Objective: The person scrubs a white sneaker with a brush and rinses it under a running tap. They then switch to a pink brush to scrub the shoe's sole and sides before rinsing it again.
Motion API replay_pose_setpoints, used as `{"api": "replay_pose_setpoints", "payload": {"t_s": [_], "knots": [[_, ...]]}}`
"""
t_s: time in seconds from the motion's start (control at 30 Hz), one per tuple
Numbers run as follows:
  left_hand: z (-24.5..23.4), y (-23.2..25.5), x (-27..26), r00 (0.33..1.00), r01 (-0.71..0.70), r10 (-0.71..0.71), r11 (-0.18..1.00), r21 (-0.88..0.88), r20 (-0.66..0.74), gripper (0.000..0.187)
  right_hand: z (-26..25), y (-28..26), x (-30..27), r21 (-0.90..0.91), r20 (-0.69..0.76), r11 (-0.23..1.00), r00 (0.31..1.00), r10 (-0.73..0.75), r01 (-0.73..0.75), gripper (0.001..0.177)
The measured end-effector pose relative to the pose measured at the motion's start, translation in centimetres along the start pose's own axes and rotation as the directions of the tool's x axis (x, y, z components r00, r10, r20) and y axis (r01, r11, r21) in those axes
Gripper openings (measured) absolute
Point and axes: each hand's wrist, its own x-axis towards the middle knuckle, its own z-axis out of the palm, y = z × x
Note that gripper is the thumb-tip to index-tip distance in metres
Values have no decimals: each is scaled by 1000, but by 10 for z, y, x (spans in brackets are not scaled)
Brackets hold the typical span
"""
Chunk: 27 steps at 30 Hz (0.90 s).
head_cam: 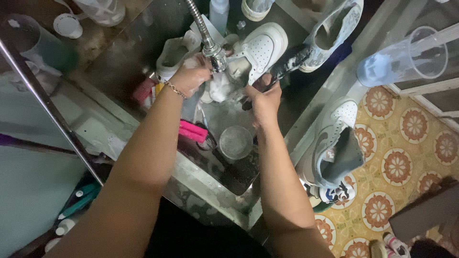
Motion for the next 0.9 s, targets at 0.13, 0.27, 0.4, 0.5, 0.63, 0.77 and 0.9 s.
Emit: {"api": "replay_pose_setpoints", "payload": {"t_s": [0.13,0.27,0.4,0.5,0.63,0.77,0.9], "knots": [[-21,-11,-9,991,32,7,954,298,-130,34,-4,53,38,76,-9,996,999,-42,42,61],[-67,-12,-7,941,239,-38,779,579,-337,58,15,-27,-16,94,25,995,999,36,-39,42],[-64,-23,-12,987,156,-90,742,652,-134,76,19,-16,-13,-4,108,996,990,91,-91,33],[-59,-31,-15,874,340,-123,844,414,-469,43,24,-3,-13,-22,108,996,991,84,-82,29],[54,-1,-64,782,462,-53,718,521,-621,67,28,-41,-41,41,72,985,984,165,-168,27],[35,-10,-55,817,411,-135,818,401,-561,64,28,-15,-18,63,82,978,978,193,-199,30],[3,-29,-31,860,342,-130,865,368,-493,58,9,4,6,-182,110,958,964,242,-220,38]]}}
